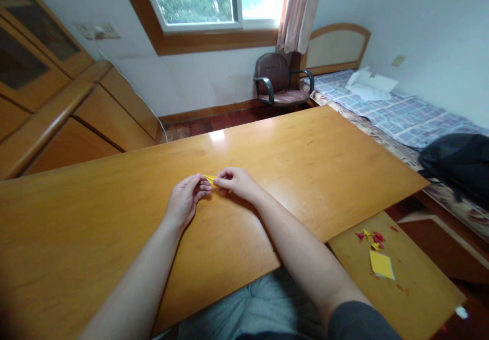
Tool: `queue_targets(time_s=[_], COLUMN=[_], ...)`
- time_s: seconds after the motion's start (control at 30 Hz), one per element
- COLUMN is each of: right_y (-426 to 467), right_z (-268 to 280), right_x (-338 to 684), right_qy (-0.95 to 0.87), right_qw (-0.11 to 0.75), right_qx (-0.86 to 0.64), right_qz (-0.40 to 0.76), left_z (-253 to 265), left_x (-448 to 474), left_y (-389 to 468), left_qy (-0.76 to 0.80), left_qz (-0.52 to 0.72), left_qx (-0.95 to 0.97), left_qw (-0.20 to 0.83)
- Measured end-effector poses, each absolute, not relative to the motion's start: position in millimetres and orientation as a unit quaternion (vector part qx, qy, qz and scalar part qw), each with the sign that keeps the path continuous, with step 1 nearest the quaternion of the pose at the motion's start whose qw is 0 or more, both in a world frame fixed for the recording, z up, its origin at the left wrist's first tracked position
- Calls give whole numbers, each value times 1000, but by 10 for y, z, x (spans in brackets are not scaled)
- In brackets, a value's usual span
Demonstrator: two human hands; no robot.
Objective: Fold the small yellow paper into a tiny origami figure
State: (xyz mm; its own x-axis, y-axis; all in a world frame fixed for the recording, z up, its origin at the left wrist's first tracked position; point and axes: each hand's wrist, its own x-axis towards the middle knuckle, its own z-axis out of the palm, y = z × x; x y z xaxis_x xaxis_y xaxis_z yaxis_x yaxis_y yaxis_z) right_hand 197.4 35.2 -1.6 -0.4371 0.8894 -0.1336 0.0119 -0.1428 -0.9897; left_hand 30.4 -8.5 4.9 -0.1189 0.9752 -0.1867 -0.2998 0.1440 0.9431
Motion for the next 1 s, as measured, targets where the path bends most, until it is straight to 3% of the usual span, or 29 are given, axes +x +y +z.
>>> queue_targets(time_s=[1.0], right_y=[343], right_z=[18], right_x=[1989], right_qy=[-552], right_qw=[314], right_qx=[-362], right_qz=[682], left_z=[-123], left_x=[241], left_y=[-60], left_qy=[531], left_qz=[531], left_qx=[452], left_qw=[482])
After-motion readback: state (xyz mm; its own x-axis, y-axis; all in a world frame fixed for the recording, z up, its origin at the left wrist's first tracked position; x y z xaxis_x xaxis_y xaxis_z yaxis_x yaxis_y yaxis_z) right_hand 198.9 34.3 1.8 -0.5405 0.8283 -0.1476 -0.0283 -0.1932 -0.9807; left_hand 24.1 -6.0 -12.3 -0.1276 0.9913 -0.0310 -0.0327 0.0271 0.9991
